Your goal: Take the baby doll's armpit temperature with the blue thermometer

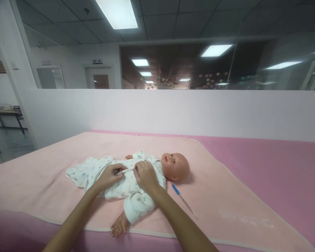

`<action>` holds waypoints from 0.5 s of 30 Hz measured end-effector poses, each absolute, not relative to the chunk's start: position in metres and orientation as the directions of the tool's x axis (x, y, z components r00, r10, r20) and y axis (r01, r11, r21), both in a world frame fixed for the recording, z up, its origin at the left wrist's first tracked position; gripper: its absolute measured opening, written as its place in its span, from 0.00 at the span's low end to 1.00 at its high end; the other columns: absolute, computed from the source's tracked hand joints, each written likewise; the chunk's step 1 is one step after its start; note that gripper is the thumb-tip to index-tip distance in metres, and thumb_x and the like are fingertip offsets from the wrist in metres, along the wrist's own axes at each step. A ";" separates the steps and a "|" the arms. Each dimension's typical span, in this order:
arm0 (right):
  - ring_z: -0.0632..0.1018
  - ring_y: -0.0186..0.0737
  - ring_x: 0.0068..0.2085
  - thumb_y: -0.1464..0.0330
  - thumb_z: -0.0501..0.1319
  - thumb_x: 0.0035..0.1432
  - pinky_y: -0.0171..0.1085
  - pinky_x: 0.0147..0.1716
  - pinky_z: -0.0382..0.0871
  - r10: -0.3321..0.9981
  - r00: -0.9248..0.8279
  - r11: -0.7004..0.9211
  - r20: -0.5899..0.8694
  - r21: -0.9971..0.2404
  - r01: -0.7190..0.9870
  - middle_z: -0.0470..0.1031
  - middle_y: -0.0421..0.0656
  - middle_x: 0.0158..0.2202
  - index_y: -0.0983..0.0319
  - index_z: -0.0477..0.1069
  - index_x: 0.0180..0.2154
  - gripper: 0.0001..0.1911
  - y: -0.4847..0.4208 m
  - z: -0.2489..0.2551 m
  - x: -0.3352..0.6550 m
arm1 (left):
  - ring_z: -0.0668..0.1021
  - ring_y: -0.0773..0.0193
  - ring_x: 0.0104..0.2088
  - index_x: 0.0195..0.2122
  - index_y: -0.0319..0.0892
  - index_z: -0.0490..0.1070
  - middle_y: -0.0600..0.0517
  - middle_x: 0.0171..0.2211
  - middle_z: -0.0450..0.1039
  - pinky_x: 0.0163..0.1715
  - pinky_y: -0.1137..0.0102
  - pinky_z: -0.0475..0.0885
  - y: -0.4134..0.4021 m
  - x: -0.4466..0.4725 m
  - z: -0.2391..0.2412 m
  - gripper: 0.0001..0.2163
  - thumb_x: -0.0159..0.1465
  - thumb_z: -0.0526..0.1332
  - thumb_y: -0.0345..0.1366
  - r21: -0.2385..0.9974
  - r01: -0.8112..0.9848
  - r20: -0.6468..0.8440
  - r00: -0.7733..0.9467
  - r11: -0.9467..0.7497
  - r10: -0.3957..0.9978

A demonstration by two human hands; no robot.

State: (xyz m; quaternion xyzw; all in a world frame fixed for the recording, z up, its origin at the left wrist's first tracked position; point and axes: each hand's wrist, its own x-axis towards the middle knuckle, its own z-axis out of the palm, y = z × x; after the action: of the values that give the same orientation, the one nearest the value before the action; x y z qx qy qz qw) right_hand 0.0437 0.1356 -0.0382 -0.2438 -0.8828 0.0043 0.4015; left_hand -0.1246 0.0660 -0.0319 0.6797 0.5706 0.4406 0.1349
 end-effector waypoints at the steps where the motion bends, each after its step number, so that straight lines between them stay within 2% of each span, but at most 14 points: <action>1: 0.66 0.36 0.33 0.70 0.50 0.56 0.35 0.33 0.56 0.433 -0.559 0.882 0.707 -0.203 0.426 0.68 0.41 0.29 0.62 0.62 0.30 0.04 0.135 -0.038 0.044 | 0.69 0.67 0.29 0.33 0.41 0.72 0.53 0.28 0.71 0.30 0.74 0.63 0.066 -0.125 -0.032 0.12 0.49 0.53 0.27 0.706 0.636 0.432 -0.039 -0.311 0.901; 5: 0.66 0.36 0.33 0.70 0.50 0.56 0.35 0.34 0.56 0.429 -0.557 0.881 0.711 -0.193 0.432 0.68 0.41 0.29 0.62 0.62 0.30 0.04 0.135 -0.039 0.044 | 0.67 0.68 0.26 0.36 0.42 0.70 0.56 0.24 0.64 0.26 0.76 0.61 0.066 -0.126 -0.031 0.14 0.49 0.52 0.27 0.763 0.575 0.395 -0.053 -0.295 0.917; 8: 0.66 0.36 0.33 0.70 0.50 0.56 0.35 0.34 0.56 0.433 -0.556 0.878 0.709 -0.193 0.437 0.68 0.41 0.29 0.62 0.62 0.30 0.04 0.135 -0.039 0.043 | 0.65 0.70 0.26 0.37 0.42 0.68 0.56 0.24 0.61 0.25 0.76 0.60 0.066 -0.126 -0.030 0.14 0.49 0.52 0.27 0.802 0.528 0.366 -0.062 -0.280 0.929; 15: 0.66 0.35 0.33 0.70 0.50 0.56 0.35 0.34 0.56 0.431 -0.559 0.875 0.708 -0.178 0.449 0.68 0.41 0.29 0.62 0.62 0.31 0.05 0.135 -0.039 0.044 | 0.63 0.70 0.24 0.35 0.41 0.65 0.58 0.22 0.57 0.24 0.77 0.59 0.064 -0.125 -0.026 0.11 0.49 0.53 0.29 0.826 0.502 0.326 -0.051 -0.258 0.944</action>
State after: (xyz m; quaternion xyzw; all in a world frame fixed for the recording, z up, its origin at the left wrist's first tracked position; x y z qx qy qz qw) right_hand 0.0437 0.1350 -0.0393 -0.2493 -0.8828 -0.0115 0.3979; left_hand -0.1246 0.0635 -0.0258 0.6457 0.5599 0.4603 0.2402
